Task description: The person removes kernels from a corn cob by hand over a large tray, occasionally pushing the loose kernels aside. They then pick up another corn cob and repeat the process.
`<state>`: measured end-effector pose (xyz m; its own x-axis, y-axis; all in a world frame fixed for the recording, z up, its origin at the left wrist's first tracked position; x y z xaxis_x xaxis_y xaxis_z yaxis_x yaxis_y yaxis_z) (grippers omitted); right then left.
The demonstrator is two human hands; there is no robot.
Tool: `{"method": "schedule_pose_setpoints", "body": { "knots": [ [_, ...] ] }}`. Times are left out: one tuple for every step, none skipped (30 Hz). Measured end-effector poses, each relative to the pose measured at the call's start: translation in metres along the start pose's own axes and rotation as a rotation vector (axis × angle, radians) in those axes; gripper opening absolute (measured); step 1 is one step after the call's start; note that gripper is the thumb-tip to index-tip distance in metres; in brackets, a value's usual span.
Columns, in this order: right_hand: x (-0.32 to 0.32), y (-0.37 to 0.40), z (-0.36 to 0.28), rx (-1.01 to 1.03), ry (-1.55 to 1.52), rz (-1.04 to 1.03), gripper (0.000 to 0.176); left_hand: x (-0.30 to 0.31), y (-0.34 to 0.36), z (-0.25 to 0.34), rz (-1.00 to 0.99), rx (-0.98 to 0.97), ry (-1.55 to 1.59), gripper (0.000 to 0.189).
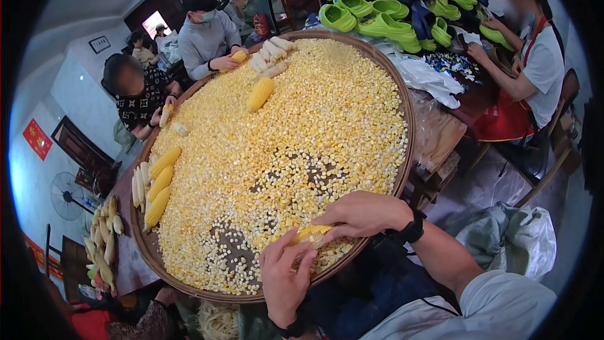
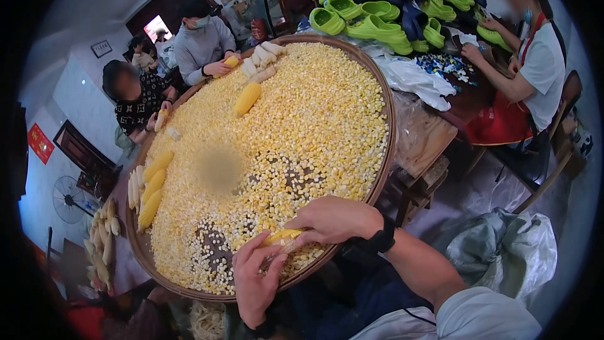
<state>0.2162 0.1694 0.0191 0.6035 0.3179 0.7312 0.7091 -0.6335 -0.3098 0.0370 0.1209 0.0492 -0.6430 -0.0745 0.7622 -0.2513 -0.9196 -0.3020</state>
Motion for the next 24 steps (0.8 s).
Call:
{"method": "schedule_pose_setpoints", "body": {
  "knots": [
    [0.001,0.0,0.0,0.011,-0.002,0.015,0.045,0.0,0.0,0.0,-0.004,0.03,0.006,0.037],
    [0.001,0.001,-0.001,0.021,-0.005,0.029,0.044,0.001,-0.001,0.004,0.008,0.039,0.002,0.036],
    [0.002,0.001,-0.001,0.031,-0.008,0.043,0.044,0.001,-0.003,0.009,0.02,0.049,-0.003,0.036],
    [0.001,0.001,-0.001,0.021,-0.009,0.03,0.044,0.002,-0.006,0.012,0.033,0.06,-0.008,0.036],
    [0.002,0.0,-0.003,0.013,-0.011,0.015,0.043,0.001,-0.007,0.014,0.019,0.048,-0.048,0.035],
    [0.002,-0.002,-0.003,0.006,-0.01,-0.003,0.043,-0.001,-0.009,0.017,0.008,0.037,-0.088,0.035],
    [0.001,-0.002,-0.003,0.006,-0.007,-0.009,0.044,-0.003,-0.009,0.018,-0.005,0.024,-0.125,0.034],
    [0.0,-0.002,-0.002,0.004,-0.004,-0.014,0.044,-0.004,-0.01,0.016,0.012,0.039,-0.117,0.034],
    [0.0,-0.002,-0.001,0.001,0.0,-0.019,0.044,-0.008,-0.011,0.014,0.029,0.054,-0.109,0.033],
    [-0.003,-0.002,0.001,-0.026,0.011,-0.071,0.045,-0.011,-0.011,0.013,0.047,0.069,-0.102,0.032],
    [-0.004,-0.002,0.002,-0.053,0.022,-0.121,0.047,-0.013,-0.011,0.013,0.055,0.091,-0.079,0.031],
    [-0.007,-0.002,0.004,-0.08,0.033,-0.172,0.05,-0.014,-0.01,0.012,0.062,0.112,-0.056,0.03],
    [-0.006,-0.002,0.004,-0.076,0.031,-0.164,0.05,-0.014,-0.01,0.011,0.07,0.133,-0.032,0.029],
    [-0.007,-0.001,0.004,-0.073,0.03,-0.155,0.05,-0.014,-0.01,0.012,0.076,0.133,-0.02,0.029],
    [-0.007,-0.001,0.004,-0.068,0.028,-0.148,0.051,-0.012,-0.01,0.013,0.083,0.133,-0.009,0.028],
    [-0.007,0.0,0.005,-0.067,0.034,-0.14,0.051,-0.012,-0.009,0.013,0.089,0.135,0.003,0.028],
    [-0.007,0.0,0.005,-0.066,0.038,-0.133,0.051,-0.012,-0.008,0.012,0.081,0.13,0.019,0.027],
    [-0.007,0.0,0.005,-0.063,0.04,-0.126,0.052,-0.012,-0.007,0.01,0.073,0.126,0.034,0.027],
    [-0.005,0.0,0.004,-0.047,0.029,-0.098,0.05,-0.012,-0.006,0.009,0.065,0.123,0.047,0.026],
    [-0.005,0.0,0.003,-0.032,0.014,-0.07,0.048,-0.01,-0.006,0.01,0.077,0.108,0.032,0.025],
    [-0.003,-0.001,0.001,-0.016,0.001,-0.04,0.047,-0.009,-0.006,0.012,0.089,0.091,0.017,0.024],
    [-0.004,-0.001,0.001,-0.013,0.0,-0.043,0.047,-0.008,-0.006,0.014,0.099,0.071,0.003,0.022],
    [-0.004,-0.001,0.001,-0.012,0.002,-0.045,0.047,-0.009,-0.006,0.011,0.096,0.094,0.043,0.021],
    [-0.003,0.0,0.001,-0.012,0.003,-0.046,0.047,-0.011,-0.005,0.007,0.09,0.116,0.083,0.02]
  ]
}}
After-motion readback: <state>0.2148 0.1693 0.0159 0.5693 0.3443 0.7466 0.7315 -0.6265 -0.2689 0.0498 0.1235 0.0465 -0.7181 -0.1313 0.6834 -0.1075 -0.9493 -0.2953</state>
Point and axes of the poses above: each hand's wrist, its own y-axis away from the middle knuckle, its own x-axis out of the back of the hand, z = x × y, the point moved 9 cm from there along -y, towards the middle knuckle, and after that the axes turned 9 degrees about x, right-handed, at the moved point
